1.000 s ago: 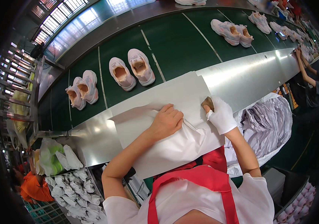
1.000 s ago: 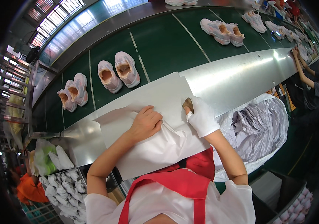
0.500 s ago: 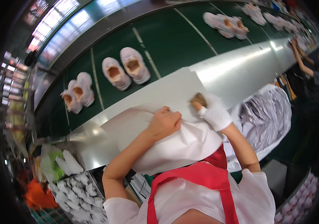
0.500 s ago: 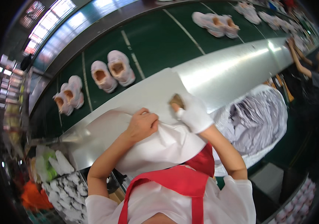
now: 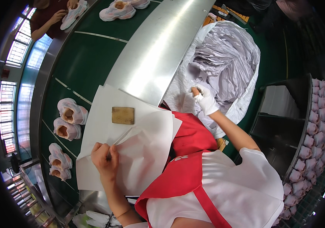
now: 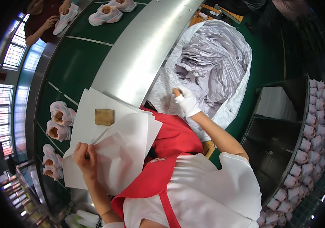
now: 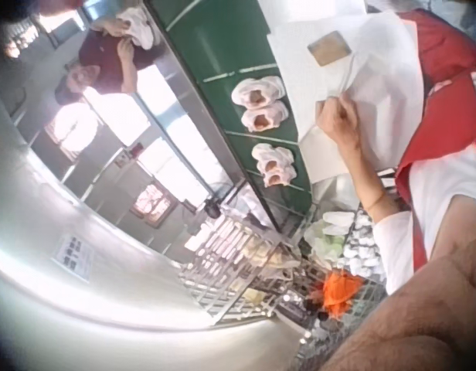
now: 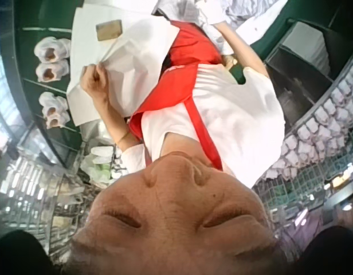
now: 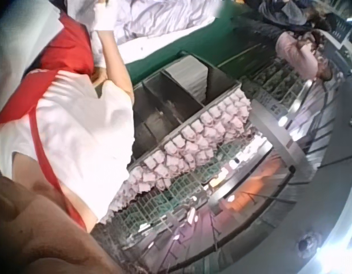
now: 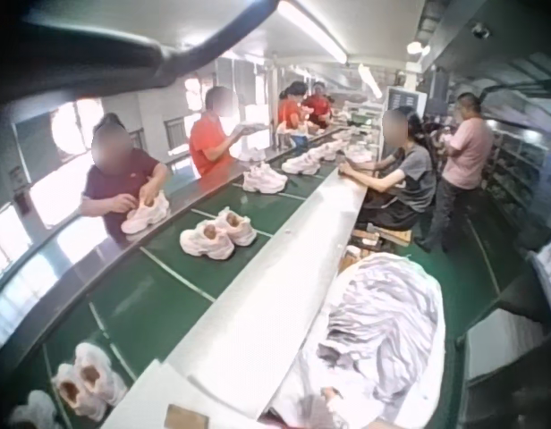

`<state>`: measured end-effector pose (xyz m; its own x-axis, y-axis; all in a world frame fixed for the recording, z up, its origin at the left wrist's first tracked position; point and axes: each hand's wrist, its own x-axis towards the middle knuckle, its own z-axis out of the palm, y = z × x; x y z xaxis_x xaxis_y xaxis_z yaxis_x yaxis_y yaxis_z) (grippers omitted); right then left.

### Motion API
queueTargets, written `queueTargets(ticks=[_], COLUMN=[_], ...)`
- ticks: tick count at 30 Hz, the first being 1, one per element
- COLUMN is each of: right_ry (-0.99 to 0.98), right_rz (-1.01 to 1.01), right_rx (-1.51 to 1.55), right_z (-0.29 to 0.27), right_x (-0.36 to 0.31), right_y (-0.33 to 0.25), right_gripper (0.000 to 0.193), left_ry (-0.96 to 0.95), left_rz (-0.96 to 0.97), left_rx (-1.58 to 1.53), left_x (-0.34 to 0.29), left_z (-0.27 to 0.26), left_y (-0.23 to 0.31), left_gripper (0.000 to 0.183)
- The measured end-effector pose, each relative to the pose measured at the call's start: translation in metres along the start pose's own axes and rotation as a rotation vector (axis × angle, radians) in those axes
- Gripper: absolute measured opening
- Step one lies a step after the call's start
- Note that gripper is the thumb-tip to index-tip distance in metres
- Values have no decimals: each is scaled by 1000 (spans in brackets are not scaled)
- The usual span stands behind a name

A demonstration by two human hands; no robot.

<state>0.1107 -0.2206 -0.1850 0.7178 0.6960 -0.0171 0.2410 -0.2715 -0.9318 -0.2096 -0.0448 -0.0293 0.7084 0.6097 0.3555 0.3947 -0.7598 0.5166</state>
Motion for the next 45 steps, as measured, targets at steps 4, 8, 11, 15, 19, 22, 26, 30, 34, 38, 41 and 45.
queueTargets(ticks=[4, 8, 11, 15, 19, 22, 26, 30, 34, 38, 41, 45], right_ry=[-94, 352, 210, -46, -118, -111, -28, 469, 479, 291, -253, -286], right_rz=[471, 693, 736, 645, 424, 351, 460, 313, 244, 155, 333, 466], right_rx=[-668, -419, -349, -476, -4, -44, -396, -38, -129, -260, -355, 547], right_z=[-26, -2, 16, 16, 10, 9, 9, -32, -89, -104, -121, -127], right_x=[2, 23, 45, 36, -10, -20, -13, -4, 3, -3, 7, 20], right_y=[177, 227, 245, 206, 230, 232, 202, 234, 217, 171, 136, 15], right_gripper=[38, 61, 56, 44, 46, 53, 41, 33, 33, 30, 23, 18], left_ry=[-87, -188, -209, -224, -273, -251, -258, -248, -294, -349, -404, -535], left_rz=[-75, -71, -55, -36, -39, -38, 12, 67, 89, 272, 337, 376], left_rx=[26, 1, -2, -6, -41, -47, -50, -42, -11, -16, -19, -118], left_x=[7, 7, 13, 16, 17, 14, 15, 17, 19, 35, 37, 30], left_z=[-1, 6, 8, 9, 15, 21, 22, 19, 18, 21, 19, 19], left_y=[13, 21, 27, 32, 33, 34, 35, 35, 38, 55, 61, 67], left_gripper=[30, 31, 31, 30, 29, 30, 31, 30, 26, 21, 19, 19])
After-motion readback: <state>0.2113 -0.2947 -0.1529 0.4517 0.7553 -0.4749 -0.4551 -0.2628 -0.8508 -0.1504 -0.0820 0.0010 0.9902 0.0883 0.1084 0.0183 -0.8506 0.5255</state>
